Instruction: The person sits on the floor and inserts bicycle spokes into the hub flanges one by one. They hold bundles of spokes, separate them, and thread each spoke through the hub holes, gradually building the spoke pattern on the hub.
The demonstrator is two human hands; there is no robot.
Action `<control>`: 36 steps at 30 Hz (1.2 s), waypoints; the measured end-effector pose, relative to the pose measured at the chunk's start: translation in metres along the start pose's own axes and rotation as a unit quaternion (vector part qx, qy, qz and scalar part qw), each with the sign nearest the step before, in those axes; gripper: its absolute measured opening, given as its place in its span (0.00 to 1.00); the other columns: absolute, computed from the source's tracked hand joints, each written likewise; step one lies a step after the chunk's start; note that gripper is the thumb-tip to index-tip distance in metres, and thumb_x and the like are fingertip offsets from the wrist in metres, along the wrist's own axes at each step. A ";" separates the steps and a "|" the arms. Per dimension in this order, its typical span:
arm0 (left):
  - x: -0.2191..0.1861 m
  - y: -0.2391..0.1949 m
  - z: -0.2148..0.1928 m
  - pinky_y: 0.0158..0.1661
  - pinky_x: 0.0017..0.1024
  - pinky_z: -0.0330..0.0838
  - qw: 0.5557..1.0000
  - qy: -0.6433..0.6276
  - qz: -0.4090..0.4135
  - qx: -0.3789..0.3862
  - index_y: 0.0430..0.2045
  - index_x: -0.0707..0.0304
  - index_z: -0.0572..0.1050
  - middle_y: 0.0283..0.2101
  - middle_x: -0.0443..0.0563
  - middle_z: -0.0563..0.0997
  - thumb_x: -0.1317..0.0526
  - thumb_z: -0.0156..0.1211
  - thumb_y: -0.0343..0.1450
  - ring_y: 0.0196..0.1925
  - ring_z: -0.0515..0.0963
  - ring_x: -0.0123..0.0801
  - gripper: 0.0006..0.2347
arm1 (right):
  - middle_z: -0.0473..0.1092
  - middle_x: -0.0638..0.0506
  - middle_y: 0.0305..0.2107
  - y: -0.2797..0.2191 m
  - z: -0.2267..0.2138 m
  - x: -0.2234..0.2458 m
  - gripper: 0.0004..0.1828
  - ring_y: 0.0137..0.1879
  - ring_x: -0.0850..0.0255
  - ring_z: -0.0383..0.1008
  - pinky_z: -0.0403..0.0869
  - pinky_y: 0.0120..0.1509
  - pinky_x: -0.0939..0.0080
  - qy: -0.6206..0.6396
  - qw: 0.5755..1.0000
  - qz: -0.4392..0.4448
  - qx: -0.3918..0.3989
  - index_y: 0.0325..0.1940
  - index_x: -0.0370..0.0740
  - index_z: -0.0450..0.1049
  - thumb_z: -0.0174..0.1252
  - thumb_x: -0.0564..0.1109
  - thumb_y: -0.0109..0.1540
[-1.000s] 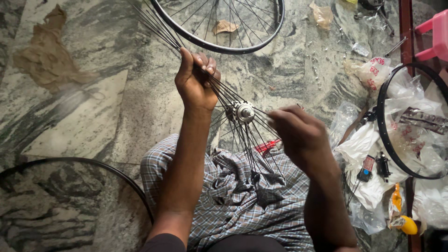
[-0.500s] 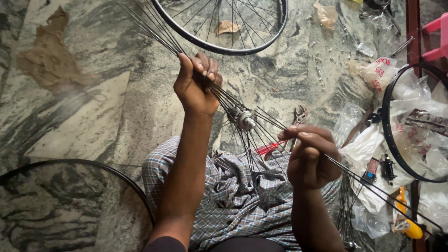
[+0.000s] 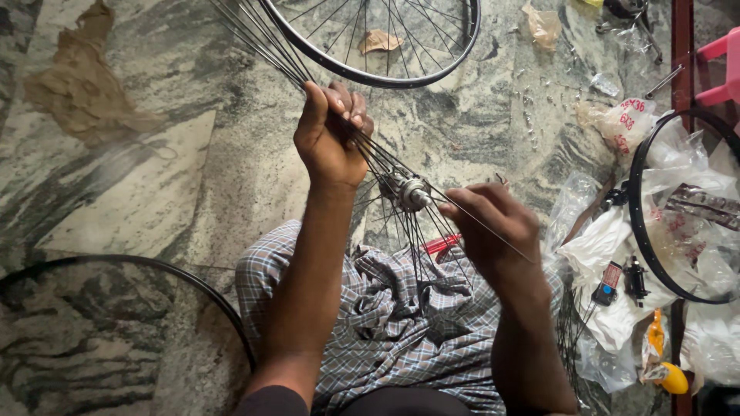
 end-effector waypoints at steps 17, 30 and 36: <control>-0.007 0.002 -0.006 0.26 0.23 0.61 0.994 0.092 0.057 -0.017 0.27 0.63 0.69 0.29 0.48 0.69 0.49 0.56 0.79 0.31 0.70 0.30 0.17 | 0.75 0.45 0.45 -0.066 0.047 -0.075 0.08 0.46 0.60 0.78 0.79 0.49 0.63 0.111 0.973 0.150 -0.136 0.53 0.34 0.75 0.62 0.35 0.69; -0.012 0.002 -0.003 0.28 0.24 0.61 0.990 0.109 0.086 -0.016 0.26 0.64 0.68 0.30 0.47 0.67 0.50 0.56 0.79 0.32 0.69 0.30 0.17 | 0.74 0.46 0.38 -0.138 0.075 -0.075 0.10 0.42 0.58 0.75 0.76 0.45 0.60 0.038 0.972 0.175 -0.154 0.47 0.34 0.76 0.63 0.43 0.66; -0.020 0.002 0.006 0.26 0.22 0.61 0.986 0.134 0.101 -0.021 0.26 0.64 0.68 0.30 0.48 0.66 0.50 0.55 0.79 0.31 0.69 0.29 0.18 | 0.74 0.45 0.40 -0.133 0.092 -0.087 0.11 0.44 0.55 0.77 0.76 0.48 0.57 0.038 0.951 0.279 -0.128 0.49 0.33 0.76 0.63 0.43 0.66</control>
Point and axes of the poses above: each hand's wrist, its own y-axis towards the middle knuckle, its own z-axis out of the palm, x = y × z, the point moved 3 cm from there along y, towards the middle knuckle
